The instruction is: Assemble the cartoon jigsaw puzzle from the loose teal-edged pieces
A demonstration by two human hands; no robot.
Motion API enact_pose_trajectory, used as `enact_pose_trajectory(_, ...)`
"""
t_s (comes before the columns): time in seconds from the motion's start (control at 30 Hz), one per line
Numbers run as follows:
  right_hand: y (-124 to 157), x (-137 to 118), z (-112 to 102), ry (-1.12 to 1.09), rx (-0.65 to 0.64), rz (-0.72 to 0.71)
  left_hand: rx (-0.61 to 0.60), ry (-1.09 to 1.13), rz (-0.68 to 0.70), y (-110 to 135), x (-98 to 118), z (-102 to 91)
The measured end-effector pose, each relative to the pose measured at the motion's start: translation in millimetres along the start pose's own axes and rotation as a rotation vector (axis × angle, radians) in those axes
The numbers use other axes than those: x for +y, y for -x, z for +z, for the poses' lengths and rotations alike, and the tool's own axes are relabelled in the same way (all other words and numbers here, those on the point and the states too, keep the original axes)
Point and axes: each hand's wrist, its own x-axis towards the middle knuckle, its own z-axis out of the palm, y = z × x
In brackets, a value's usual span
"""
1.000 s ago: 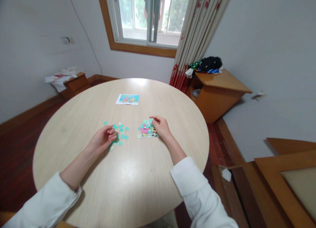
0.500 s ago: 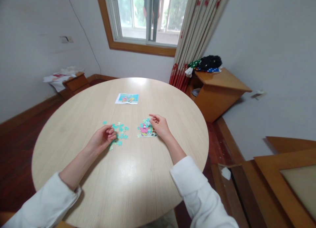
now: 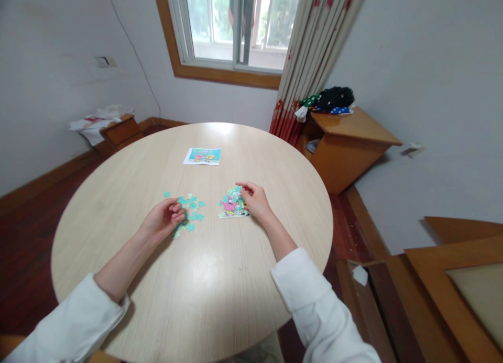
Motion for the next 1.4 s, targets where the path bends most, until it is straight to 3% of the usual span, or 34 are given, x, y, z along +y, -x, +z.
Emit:
enact_pose_trajectory(0.2,-2.6,-1.3,-3.9,-0.038,0.055,0.028,0.0,-0.001,0.008,-2.0,-0.5,-2.6)
enact_pose_trajectory(0.43,-4.3,-1.4,-5.5,-0.163,0.095,0.154,0.007,-0.014,0.01,-1.6,0.5,-1.6)
enact_pose_trajectory(1.07,-7.2,6.5,-12.9,0.008,0.087,0.035,0.006,0.002,-0.003,-1.5,0.2,-2.4)
enact_pose_trajectory(1.4,-7.3,11.1,-13.4,-0.007,0.064,0.008,-0.007,-0.007,0.004,-3.1,0.8,-3.8)
